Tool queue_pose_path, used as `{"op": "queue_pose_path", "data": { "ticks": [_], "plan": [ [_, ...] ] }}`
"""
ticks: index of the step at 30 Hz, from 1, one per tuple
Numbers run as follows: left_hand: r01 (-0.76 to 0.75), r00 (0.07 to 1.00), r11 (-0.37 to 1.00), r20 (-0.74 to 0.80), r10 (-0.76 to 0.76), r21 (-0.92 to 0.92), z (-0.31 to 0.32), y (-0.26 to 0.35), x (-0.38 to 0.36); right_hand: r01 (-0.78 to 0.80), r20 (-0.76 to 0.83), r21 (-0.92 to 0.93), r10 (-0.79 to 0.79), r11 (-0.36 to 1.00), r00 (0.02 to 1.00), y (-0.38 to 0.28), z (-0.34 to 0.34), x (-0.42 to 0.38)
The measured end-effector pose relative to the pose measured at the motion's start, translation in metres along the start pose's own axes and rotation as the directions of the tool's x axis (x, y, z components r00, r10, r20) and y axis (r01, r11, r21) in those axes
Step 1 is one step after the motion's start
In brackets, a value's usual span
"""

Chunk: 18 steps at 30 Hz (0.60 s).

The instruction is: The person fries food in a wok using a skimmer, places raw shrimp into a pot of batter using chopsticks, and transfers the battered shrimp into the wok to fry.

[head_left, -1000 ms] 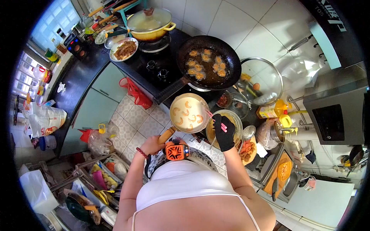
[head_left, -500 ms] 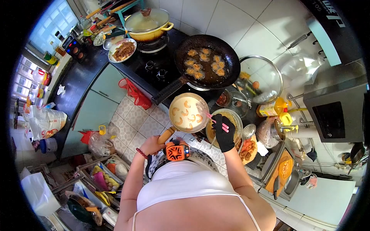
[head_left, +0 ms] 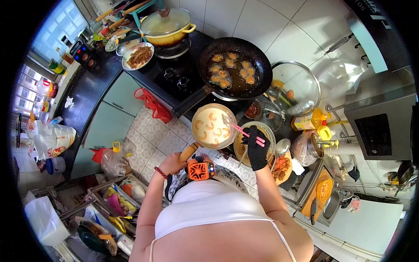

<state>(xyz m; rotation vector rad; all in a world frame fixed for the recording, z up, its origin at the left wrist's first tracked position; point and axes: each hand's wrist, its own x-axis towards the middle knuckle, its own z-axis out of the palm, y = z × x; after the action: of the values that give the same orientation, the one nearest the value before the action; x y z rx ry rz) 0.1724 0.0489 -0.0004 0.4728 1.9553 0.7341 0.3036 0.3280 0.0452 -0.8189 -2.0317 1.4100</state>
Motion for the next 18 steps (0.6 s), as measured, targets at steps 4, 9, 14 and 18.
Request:
{"op": "queue_pose_path", "data": {
  "ticks": [4, 9, 14, 18],
  "plan": [
    [0.018, 1.0, 1.0, -0.002, -0.018, -0.006, 0.001, 0.0, 0.001, -0.08, 0.03, 0.016, 0.08, 0.997, 0.996, -0.001, -0.006, -0.001],
    [0.052, 0.999, 0.999, 0.009, -0.052, -0.006, 0.002, 0.0, 0.001, 0.145, 0.058, -0.269, -0.134, 0.952, 0.989, 0.01, -0.006, 0.002],
    [0.033, 0.999, 0.999, 0.0, -0.033, 0.025, 0.001, 0.0, 0.0, 0.148, 0.049, -0.293, -0.139, 0.945, 0.989, 0.015, -0.007, 0.0],
    [0.062, 0.998, 0.998, 0.012, -0.062, 0.001, 0.002, -0.002, 0.002, -0.084, -0.056, -0.028, 0.082, 0.996, 0.995, 0.024, -0.014, 0.0]
  ]
}}
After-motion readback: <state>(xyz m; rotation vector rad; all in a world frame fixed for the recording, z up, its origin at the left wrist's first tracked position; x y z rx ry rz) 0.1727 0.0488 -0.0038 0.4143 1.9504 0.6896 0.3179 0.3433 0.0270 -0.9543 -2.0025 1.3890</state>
